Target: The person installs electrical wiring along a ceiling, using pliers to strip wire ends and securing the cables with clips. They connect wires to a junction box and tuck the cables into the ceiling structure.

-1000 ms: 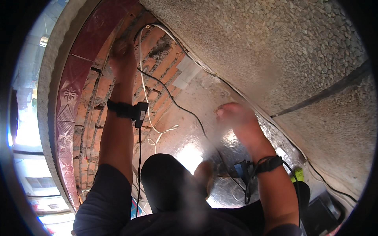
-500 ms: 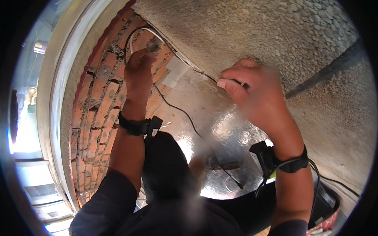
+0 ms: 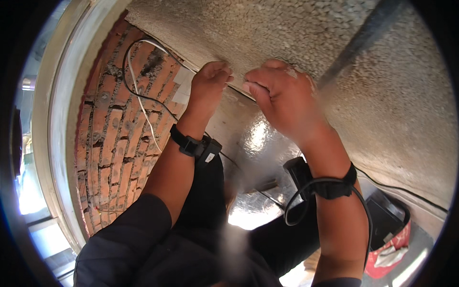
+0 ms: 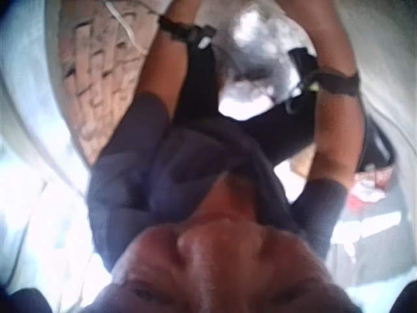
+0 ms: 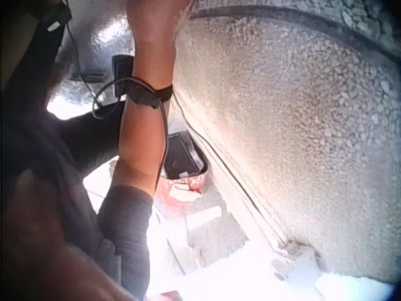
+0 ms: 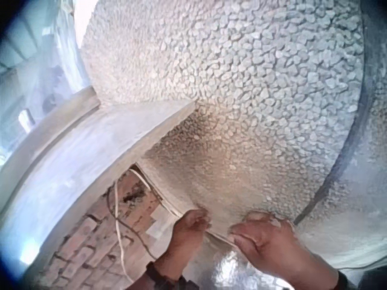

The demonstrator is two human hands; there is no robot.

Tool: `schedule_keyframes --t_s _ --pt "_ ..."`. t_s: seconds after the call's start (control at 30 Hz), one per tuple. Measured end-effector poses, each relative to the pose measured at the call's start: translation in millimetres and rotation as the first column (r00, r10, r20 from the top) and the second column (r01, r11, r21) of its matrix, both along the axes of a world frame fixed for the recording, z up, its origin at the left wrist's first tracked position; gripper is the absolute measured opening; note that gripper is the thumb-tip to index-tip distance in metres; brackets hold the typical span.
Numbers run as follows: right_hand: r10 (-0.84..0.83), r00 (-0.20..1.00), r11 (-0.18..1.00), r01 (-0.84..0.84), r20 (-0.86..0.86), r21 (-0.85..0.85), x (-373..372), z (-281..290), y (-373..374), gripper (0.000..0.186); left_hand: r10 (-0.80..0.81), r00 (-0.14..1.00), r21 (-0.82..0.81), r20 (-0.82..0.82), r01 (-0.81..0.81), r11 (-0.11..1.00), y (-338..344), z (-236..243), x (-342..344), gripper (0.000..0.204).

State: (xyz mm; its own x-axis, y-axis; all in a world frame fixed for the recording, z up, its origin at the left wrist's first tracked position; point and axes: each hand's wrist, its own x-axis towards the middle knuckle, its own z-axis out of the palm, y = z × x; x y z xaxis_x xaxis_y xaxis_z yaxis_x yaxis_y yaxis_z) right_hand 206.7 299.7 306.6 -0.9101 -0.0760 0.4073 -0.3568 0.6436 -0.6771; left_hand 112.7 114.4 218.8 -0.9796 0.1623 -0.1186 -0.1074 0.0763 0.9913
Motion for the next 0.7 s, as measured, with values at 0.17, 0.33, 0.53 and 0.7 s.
schedule_keyframes --t_s 0.17,0.33,0.53,0.7 --pt "0.019 1.000 0.999 -0.018 0.008 -0.029 2.8 2.8 8.5 0.010 -0.109 0.991 0.013 0.077 0.108 0.994 -1.2 18.9 4.3 0.026" --pt "0.200 0.964 0.966 -0.164 -0.175 0.197 3.3 -9.9 23.2 0.014 -0.214 0.977 -0.103 0.010 0.214 0.971 -54.2 47.2 39.8 0.033" --pt "0.304 0.947 0.950 -0.310 -0.101 -0.046 -2.1 -6.1 27.8 0.008 -0.113 0.976 -0.424 0.187 0.183 0.887 -91.4 86.9 118.4 0.030" --pt "0.368 0.927 0.922 -0.374 -0.071 -0.101 9.4 11.3 23.9 0.007 -0.003 0.967 -0.471 0.256 0.127 0.873 -115.5 100.7 159.6 0.030"
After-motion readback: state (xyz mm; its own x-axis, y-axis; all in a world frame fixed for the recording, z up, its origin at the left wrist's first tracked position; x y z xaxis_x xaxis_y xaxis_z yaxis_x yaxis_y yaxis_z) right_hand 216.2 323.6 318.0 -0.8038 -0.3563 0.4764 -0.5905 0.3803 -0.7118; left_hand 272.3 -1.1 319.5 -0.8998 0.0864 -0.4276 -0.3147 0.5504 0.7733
